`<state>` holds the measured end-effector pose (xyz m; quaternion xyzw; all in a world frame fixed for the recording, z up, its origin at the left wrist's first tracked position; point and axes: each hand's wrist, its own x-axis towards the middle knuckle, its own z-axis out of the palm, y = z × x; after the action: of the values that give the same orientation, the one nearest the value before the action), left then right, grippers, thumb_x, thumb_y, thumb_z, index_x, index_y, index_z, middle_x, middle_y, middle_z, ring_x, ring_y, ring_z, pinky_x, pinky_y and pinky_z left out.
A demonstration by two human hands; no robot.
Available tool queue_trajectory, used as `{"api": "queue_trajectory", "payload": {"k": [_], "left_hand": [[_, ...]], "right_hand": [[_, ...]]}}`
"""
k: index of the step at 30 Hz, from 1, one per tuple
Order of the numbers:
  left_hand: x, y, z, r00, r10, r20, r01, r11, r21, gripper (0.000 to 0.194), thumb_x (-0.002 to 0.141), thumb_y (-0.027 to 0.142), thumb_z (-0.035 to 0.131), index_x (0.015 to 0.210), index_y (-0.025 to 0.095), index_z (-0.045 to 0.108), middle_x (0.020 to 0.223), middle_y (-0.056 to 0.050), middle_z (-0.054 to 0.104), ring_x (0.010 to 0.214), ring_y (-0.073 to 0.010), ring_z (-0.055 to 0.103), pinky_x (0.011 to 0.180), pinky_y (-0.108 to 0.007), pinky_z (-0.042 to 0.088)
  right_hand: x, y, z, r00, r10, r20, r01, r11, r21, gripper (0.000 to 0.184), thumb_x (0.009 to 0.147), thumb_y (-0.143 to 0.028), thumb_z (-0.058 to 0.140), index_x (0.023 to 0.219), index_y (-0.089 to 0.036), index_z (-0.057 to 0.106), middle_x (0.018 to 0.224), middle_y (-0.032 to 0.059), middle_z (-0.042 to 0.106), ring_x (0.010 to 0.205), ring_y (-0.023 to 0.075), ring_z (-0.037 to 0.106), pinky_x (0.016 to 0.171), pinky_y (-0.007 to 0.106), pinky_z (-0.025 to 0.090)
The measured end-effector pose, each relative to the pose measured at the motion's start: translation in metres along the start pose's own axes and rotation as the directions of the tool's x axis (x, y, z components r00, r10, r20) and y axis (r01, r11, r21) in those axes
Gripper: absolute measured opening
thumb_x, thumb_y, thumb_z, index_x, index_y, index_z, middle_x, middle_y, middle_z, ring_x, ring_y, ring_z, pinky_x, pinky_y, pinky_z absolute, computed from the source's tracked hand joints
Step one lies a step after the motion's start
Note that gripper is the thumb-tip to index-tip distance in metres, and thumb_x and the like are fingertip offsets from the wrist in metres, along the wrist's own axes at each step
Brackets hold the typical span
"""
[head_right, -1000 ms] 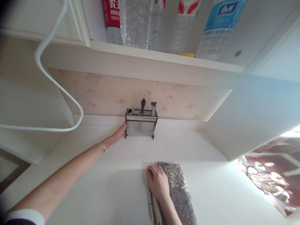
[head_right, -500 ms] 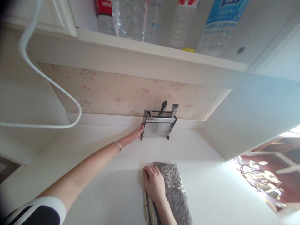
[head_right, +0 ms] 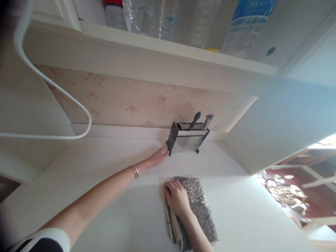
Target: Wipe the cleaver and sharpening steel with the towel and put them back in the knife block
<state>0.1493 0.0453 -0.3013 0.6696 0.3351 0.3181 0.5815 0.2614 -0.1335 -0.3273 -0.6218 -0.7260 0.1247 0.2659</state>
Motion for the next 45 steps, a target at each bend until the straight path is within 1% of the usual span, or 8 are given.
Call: {"api": "queue_trajectory", "payload": {"k": [5, 9, 11, 14, 18, 23, 31, 45], "left_hand": [[-0.094, -0.015, -0.010, 0.976, -0.216, -0.006, 0.216, 0.976, -0.019, 0.052, 0.086, 0.044, 0.044, 0.129, 0.013, 0.042, 0.105, -0.012, 0.059, 0.072, -0.0158, 0.059, 0.064, -0.029, 0.047], [-0.166, -0.014, -0.027, 0.957, -0.288, -0.042, 0.287, 0.958, -0.022, 0.039, 0.084, 0.049, 0.046, 0.099, 0.015, 0.058, 0.076, 0.000, 0.055, 0.057, -0.0105, 0.045, 0.053, -0.024, 0.036], [-0.192, -0.011, -0.036, 0.945, -0.316, -0.087, 0.316, 0.949, -0.011, 0.037, 0.083, 0.050, 0.049, 0.088, 0.016, 0.061, 0.067, 0.003, 0.049, 0.057, -0.0101, 0.040, 0.054, -0.023, 0.031], [-0.216, -0.007, -0.047, 0.919, -0.371, -0.131, 0.373, 0.928, -0.017, 0.035, 0.081, 0.049, 0.052, 0.087, 0.016, 0.063, 0.059, 0.005, 0.041, 0.056, -0.0101, 0.035, 0.053, -0.024, 0.026], [-0.225, -0.006, -0.052, 0.915, -0.377, -0.145, 0.369, 0.926, -0.079, 0.032, 0.082, 0.048, 0.051, 0.084, 0.017, 0.062, 0.052, 0.008, 0.034, 0.050, -0.0096, 0.031, 0.050, -0.024, 0.022], [-0.229, -0.011, -0.056, 0.914, -0.353, -0.201, 0.323, 0.932, -0.165, 0.042, 0.085, 0.056, 0.045, 0.068, 0.018, 0.054, 0.049, 0.007, 0.035, 0.048, -0.0099, 0.031, 0.050, -0.025, 0.023], [-0.231, -0.009, -0.056, 0.932, -0.323, -0.164, 0.298, 0.941, -0.162, 0.042, 0.086, 0.053, 0.046, 0.069, 0.017, 0.060, 0.053, 0.003, 0.048, 0.055, -0.0120, 0.041, 0.056, -0.025, 0.032], [-0.230, -0.013, -0.056, 0.920, -0.342, -0.193, 0.318, 0.937, -0.145, 0.031, 0.083, 0.045, 0.052, 0.072, 0.017, 0.058, 0.062, 0.002, 0.054, 0.060, -0.0120, 0.044, 0.056, -0.024, 0.031]], "right_hand": [[0.004, 0.045, -0.021, 1.000, -0.004, -0.003, 0.003, 0.993, -0.114, 0.022, 0.091, -0.028, 0.046, 0.094, -0.022, 0.067, 0.091, 0.0044, 0.069, 0.089, 0.0197, 0.059, 0.082, 0.032, 0.046], [0.010, 0.065, -0.035, 1.000, 0.003, 0.013, 0.000, 0.983, -0.182, 0.024, 0.089, -0.031, 0.047, 0.093, -0.022, 0.069, 0.092, 0.0049, 0.069, 0.089, 0.0206, 0.061, 0.082, 0.033, 0.046], [0.014, 0.056, -0.034, 1.000, 0.002, 0.009, 0.000, 0.982, -0.186, 0.024, 0.088, -0.032, 0.047, 0.093, -0.023, 0.069, 0.090, 0.0047, 0.069, 0.086, 0.0205, 0.061, 0.079, 0.032, 0.046], [0.019, 0.016, -0.016, 1.000, 0.021, -0.019, -0.022, 0.997, -0.070, 0.024, 0.089, -0.034, 0.048, 0.092, -0.023, 0.069, 0.082, 0.0037, 0.067, 0.073, 0.0177, 0.059, 0.069, 0.029, 0.044], [0.021, -0.063, 0.036, 0.991, 0.113, 0.069, -0.129, 0.945, 0.301, 0.027, 0.089, -0.041, 0.050, 0.089, -0.021, 0.067, 0.053, -0.0031, 0.051, 0.049, 0.0116, 0.044, 0.051, 0.024, 0.034], [0.016, -0.123, 0.093, 0.965, 0.177, 0.192, -0.261, 0.705, 0.660, 0.039, 0.092, -0.048, 0.042, 0.102, -0.017, 0.063, 0.053, -0.0044, 0.044, 0.049, 0.0106, 0.040, 0.047, 0.022, 0.029], [0.008, -0.120, 0.096, 0.970, 0.161, 0.182, -0.243, 0.646, 0.723, 0.043, 0.093, -0.052, 0.040, 0.102, -0.016, 0.064, 0.056, -0.0034, 0.045, 0.054, 0.0113, 0.043, 0.052, 0.023, 0.034], [0.009, -0.120, 0.088, 0.965, 0.082, 0.249, -0.237, 0.679, 0.695, 0.041, 0.091, -0.052, 0.045, 0.110, -0.019, 0.059, 0.055, -0.0039, 0.048, 0.051, 0.0109, 0.042, 0.048, 0.021, 0.032]]}}
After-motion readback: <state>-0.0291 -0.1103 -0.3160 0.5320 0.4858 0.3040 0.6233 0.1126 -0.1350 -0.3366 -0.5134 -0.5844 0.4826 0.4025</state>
